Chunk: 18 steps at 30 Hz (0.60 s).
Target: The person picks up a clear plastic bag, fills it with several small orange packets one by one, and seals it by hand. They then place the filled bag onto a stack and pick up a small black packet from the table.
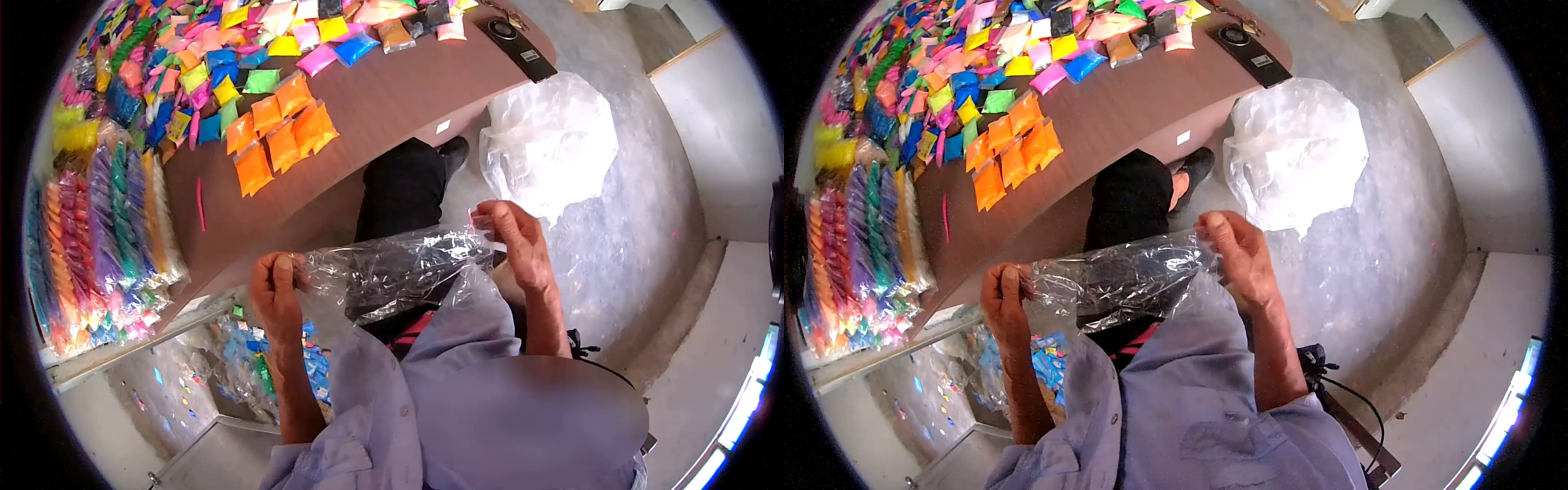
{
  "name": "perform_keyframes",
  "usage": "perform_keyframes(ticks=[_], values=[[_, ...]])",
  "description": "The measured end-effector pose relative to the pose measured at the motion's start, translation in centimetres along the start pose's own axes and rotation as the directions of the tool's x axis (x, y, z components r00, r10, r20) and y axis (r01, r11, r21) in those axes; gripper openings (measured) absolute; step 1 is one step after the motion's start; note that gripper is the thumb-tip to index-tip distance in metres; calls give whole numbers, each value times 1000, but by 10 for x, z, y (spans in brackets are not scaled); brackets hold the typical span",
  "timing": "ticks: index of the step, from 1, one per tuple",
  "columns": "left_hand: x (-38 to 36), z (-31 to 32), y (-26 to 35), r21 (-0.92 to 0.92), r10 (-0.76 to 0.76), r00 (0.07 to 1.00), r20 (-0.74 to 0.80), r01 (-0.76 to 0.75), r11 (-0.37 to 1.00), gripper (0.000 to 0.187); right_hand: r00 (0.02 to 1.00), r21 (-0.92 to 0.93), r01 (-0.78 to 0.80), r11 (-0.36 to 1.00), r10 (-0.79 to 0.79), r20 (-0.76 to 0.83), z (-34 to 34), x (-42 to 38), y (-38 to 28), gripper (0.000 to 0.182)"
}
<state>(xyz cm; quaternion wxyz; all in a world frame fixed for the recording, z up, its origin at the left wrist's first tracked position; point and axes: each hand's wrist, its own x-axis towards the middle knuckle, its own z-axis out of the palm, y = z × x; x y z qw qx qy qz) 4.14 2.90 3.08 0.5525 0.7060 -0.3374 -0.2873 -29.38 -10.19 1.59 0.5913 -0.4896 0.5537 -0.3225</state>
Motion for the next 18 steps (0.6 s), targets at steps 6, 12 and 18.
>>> perform_keyframes(ticks=[6, 12, 18], values=[[8, -11, -15, 10, 37, 999, 2, -37, 999, 18, 998, 371, -46, 927, 61, -29, 17, 0, 29, 28], [13, -7, -14, 52, 28, 1000, -11, -28, 998, 22, 989, 394, 2, 919, 58, -139, 25, 5, 23, 21], [3, 9, 9, -173, -153, 987, -51, 142, 975, 25, 972, 375, 147, 915, -64, -226, 29, 13, 12, 21]])
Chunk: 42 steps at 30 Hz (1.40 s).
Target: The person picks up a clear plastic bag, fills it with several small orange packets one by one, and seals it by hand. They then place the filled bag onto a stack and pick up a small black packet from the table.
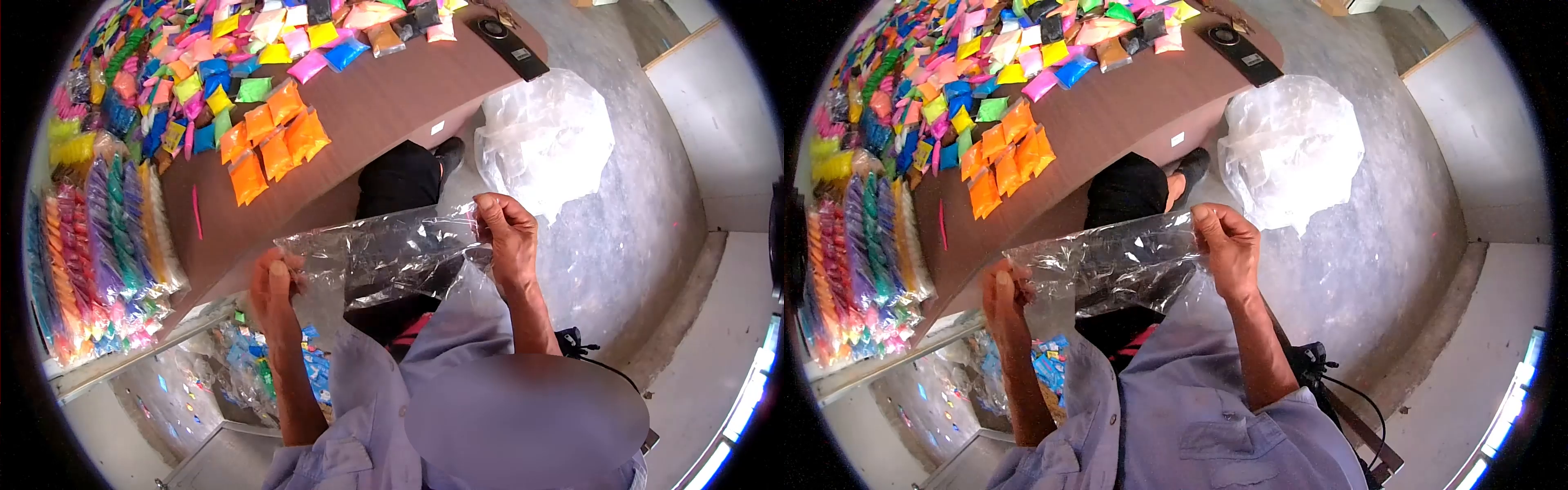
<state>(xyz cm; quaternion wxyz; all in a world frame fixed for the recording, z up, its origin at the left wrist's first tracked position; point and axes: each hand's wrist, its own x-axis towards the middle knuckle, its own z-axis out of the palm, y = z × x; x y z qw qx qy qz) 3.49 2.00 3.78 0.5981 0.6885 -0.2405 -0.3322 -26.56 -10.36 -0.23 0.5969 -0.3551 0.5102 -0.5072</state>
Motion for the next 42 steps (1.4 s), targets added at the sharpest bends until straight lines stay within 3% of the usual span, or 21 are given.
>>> perform_keyframes(ticks=[1, 3, 6, 13, 15, 16, 17, 18, 20, 22, 23, 24, 26, 28, 29, 34, 40, 42], values=[[0, 0, -1, -2, 4, 1000, -1, -4, 1000, 25, 1000, 1, 4, 1000, -4, 3, 1, 2, -1, 21], [1, 0, -6, 183, -21, 999, 30, 16, 983, 23, 1000, 13, -4, 1000, 4, -19, 3, 4, -4, 22], [9, -14, -13, 129, 0, 990, 144, -19, 992, 18, 999, -6, 35, 999, -35, -25, 1, 12, -2, 23], [38, 0, 17, 34, 5, 975, 220, -13, 999, 18, 994, -8, 43, 999, -43, -97, 8, 30, -19, 25], [50, 8, 26, 108, 34, 998, 57, -40, 993, 22, 991, 88, 54, 995, -43, -126, 11, 39, -24, 27], [53, 14, 34, 101, 41, 997, 66, -47, 994, 22, 990, 87, 67, 994, -55, -133, 14, 44, -29, 27], [53, 18, 46, 205, 194, 981, 24, -194, 959, 23, 983, 113, 80, 990, -60, -176, 16, 49, -34, 27], [52, 24, 62, 310, 347, 938, -5, -328, 892, 25, 974, 139, 95, 986, -63, -218, 19, 55, -40, 27], [40, 45, 100, 315, 381, 925, 6, -363, 877, 27, 966, 146, 125, 981, -87, -244, 25, 67, -48, 27], [37, 61, 116, 432, 630, 715, 303, -693, 578, 32, 951, 229, 171, 958, -100, -294, 30, 81, -52, 23], [36, 75, 117, 393, 647, 656, 389, -753, 528, 35, 940, 276, 211, 938, -118, -319, 35, 88, -56, 23], [36, 91, 119, 349, 656, 590, 471, -808, 476, 39, 939, 282, 220, 934, -125, -319, 40, 94, -57, 23], [33, 132, 126, 207, 595, 520, 612, -832, 514, 42, 905, 306, 273, 912, -135, -404, 46, 107, -51, 29], [36, 167, 120, 198, 595, 407, 693, -901, 386, 49, 877, 279, 292, 915, -139, -460, 57, 114, -49, 32], [42, 181, 113, 191, 597, 398, 696, -905, 381, 49, 871, 271, 288, 918, -134, -472, 60, 116, -46, 30], [64, 208, 59, 135, 424, 216, 879, -968, 212, 57, 862, 287, 267, 920, -95, -499, 65, 131, -32, 30], [81, 179, 26, 236, 340, 265, 902, -964, 126, 46, 813, 304, 295, 906, -71, -579, 61, 146, -38, 33], [74, 179, 37, 201, 492, 261, 830, -964, 173, 49, 816, 302, 274, 913, -54, -576, 64, 146, -37, 34]])
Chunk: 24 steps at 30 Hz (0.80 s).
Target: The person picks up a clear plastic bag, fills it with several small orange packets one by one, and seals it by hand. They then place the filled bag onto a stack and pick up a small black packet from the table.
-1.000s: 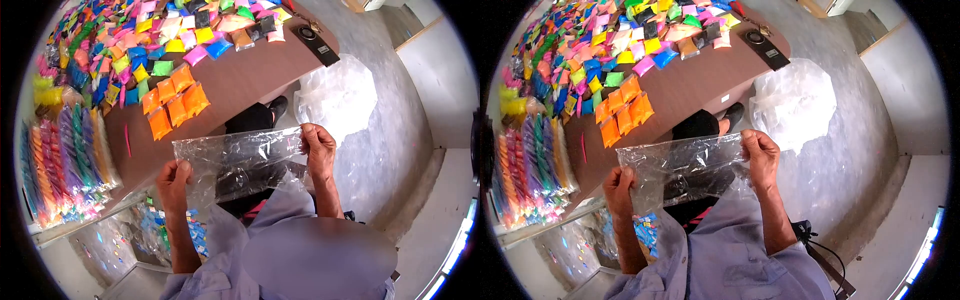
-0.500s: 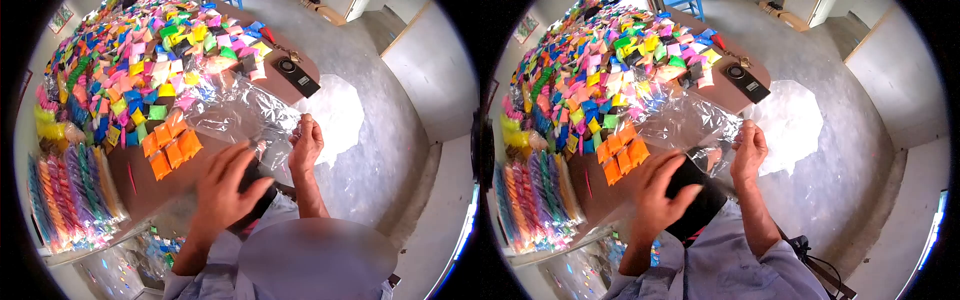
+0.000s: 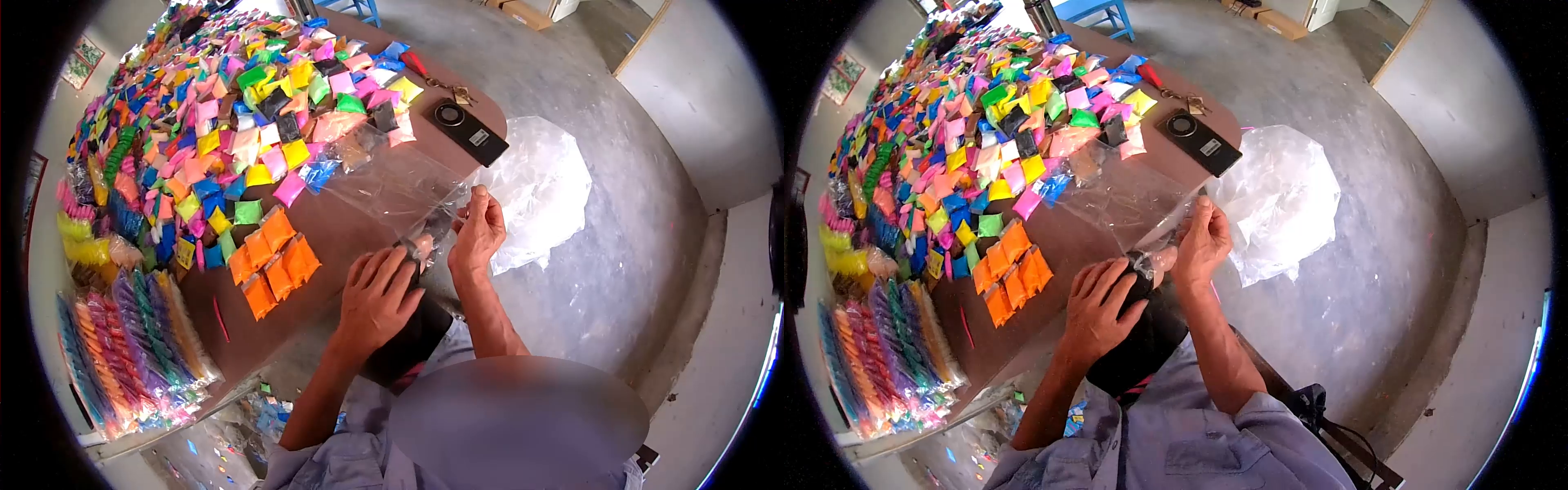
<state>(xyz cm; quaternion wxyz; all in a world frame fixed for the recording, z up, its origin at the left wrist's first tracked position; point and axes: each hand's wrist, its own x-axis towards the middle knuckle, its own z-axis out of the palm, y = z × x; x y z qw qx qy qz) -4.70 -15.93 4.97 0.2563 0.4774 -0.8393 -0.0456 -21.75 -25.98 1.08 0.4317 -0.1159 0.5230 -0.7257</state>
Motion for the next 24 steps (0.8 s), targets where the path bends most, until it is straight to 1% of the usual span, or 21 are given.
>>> perform_keyframes(ticks=[1, 3, 4, 6, 7, 8, 9, 10, 12, 13, 14, 16, 17, 21, 23, 24], values=[[8, -4, 5, 5, -6, 1000, 0, 6, 1000, 49, 1000, 1, -11, 1000, 11, 21, 2, -3, 3, 34], [27, -7, 11, 9, -63, 997, -51, 63, 998, 57, 999, 3, -24, 1000, 23, 45, 8, -9, 8, 34], [28, -3, 8, 11, -63, 997, -52, 64, 998, 57, 999, 12, -29, 1000, 28, 37, 11, -11, 10, 34], [28, 10, -1, 75, -51, 994, -99, 58, 995, 60, 999, 23, -34, 999, 33, 22, 11, -9, 17, 33], [27, 11, -4, 76, -47, 994, -97, 54, 996, 60, 999, 22, 4, 1000, -5, 45, 9, -5, 24, 32], [24, 11, -8, 66, -33, 983, -182, 45, 997, 59, 997, 22, 40, 999, -41, 66, 6, -3, 31, 31], [24, 7, -9, 55, -21, 964, -266, 37, 998, 58, 997, 23, 38, 999, -39, 60, 5, -4, 31, 31], [26, 4, -10, 55, -21, 964, -263, 37, 998, 58, 997, -13, 47, 999, -46, 56, 4, -5, 31, 31], [32, -9, -9, 133, -19, 955, -294, 60, 989, 51, 997, -51, 53, 997, -51, 55, 3, -9, 32, 31], [37, -14, -5, 152, -42, 981, -191, 71, 986, 50, 996, -56, 58, 997, -54, 74, 3, -12, 33, 31], [38, -12, -4, 155, -45, 980, -192, 75, 985, 50, 994, -61, 64, 996, -58, 94, 4, -14, 35, 31], [37, 0, -6, 76, 22, 1000, -20, -20, 997, 46, 994, -51, 70, 996, -65, 93, 7, -15, 37, 31], [31, 9, -8, 45, 35, 999, 10, -36, 998, 45, 993, -44, 78, 996, -74, 88, 8, -15, 38, 31], [23, 23, -10, 57, 11, 1000, 17, -12, 998, 49, 998, -39, 34, 999, -32, 61, 17, -13, 34, 32], [15, 30, -22, 90, -89, 995, 49, 85, 992, 50, 999, 33, 37, 999, -38, 39, 21, -10, 45, 33], [11, 32, -27, 93, -91, 995, 46, 86, 992, 50, 998, 35, 36, 999, -38, 43, 20, -8, 50, 33]])
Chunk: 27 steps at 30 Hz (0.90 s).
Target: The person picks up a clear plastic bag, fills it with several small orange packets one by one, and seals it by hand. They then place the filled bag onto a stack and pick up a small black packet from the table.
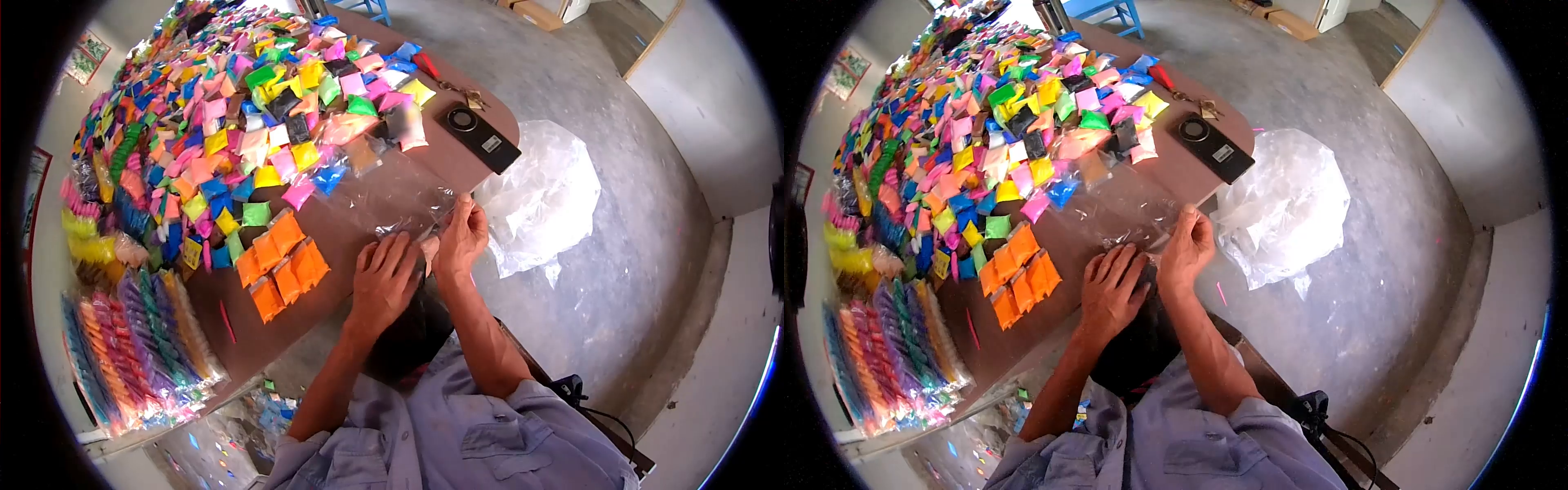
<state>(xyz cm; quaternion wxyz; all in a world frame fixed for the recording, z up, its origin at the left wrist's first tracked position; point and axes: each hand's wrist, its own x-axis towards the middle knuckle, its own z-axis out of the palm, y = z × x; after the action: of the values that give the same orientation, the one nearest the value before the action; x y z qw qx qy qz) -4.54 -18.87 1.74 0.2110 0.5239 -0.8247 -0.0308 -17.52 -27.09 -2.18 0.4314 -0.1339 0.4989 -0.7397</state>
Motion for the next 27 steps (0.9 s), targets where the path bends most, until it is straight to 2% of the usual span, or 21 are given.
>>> perform_keyframes(ticks=[3, 6, 8, 9, 11, 12, 13, 14, 15, 17, 18, 20, 21, 23, 27], values=[[-7, 4, -9, 42, 14, 999, -30, -13, 999, 51, 999, 26, -39, 999, 39, 19, -3, 4, 10, 34], [-8, 2, -10, 23, -1, 999, -33, 2, 1000, 46, 998, 57, -60, 997, 62, -30, -7, 3, 8, 31], [-11, 5, -14, -28, 32, 994, -102, -35, 999, 39, 999, -104, 23, 994, -19, 37, -18, 4, 1, 28], [-11, 5, -16, -28, 30, 994, -103, -34, 999, 39, 999, -104, 23, 994, -19, 38, -19, 1, -9, 28], [-10, 5, -18, -6, 48, 990, -130, -49, 999, 37, 977, -272, 204, 940, -177, 122, -18, -7, -36, 28], [-9, 3, -16, -5, 47, 990, -131, -48, 999, 37, 977, -271, 204, 941, -176, 123, -21, -5, -42, 28], [-8, -1, -14, -12, 25, 995, -97, -26, 1000, 37, 864, -419, 500, 758, -406, 298, -24, -2, -47, 27], [-6, -4, -12, -19, 3, 998, -64, -4, 1000, 37, 673, -482, 739, 472, -549, 495, -25, -1, -52, 31], [-5, -3, -13, -18, 3, 998, -63, -4, 1000, 37, 674, -482, 738, 472, -549, 494, -22, -3, -58, 31], [-1, -2, -17, -73, 0, 999, -53, -4, 997, 39, 428, -387, 903, 185, -423, 798, -18, -8, -69, 45], [1, -5, -15, -72, 0, 999, -54, -4, 997, 39, 428, -386, 904, 186, -424, 798, -18, -8, -67, 45], [4, -11, -13, -90, -8, 1000, -29, 6, 996, 45, 447, -426, 894, 135, -269, 853, -16, -6, -60, 50], [3, -12, -14, -87, -10, 999, -30, 8, 996, 45, 445, -423, 896, 137, -269, 854, -16, -3, -55, 50], [0, -15, -18, -162, -47, 997, -62, 36, 986, 51, 524, -498, 851, 164, -236, 818, -19, 3, -46, 50], [4, -15, -26, -121, -95, 991, -97, 83, 989, 62, 500, -476, 866, 155, -235, 833, -17, 5, -43, 51]])
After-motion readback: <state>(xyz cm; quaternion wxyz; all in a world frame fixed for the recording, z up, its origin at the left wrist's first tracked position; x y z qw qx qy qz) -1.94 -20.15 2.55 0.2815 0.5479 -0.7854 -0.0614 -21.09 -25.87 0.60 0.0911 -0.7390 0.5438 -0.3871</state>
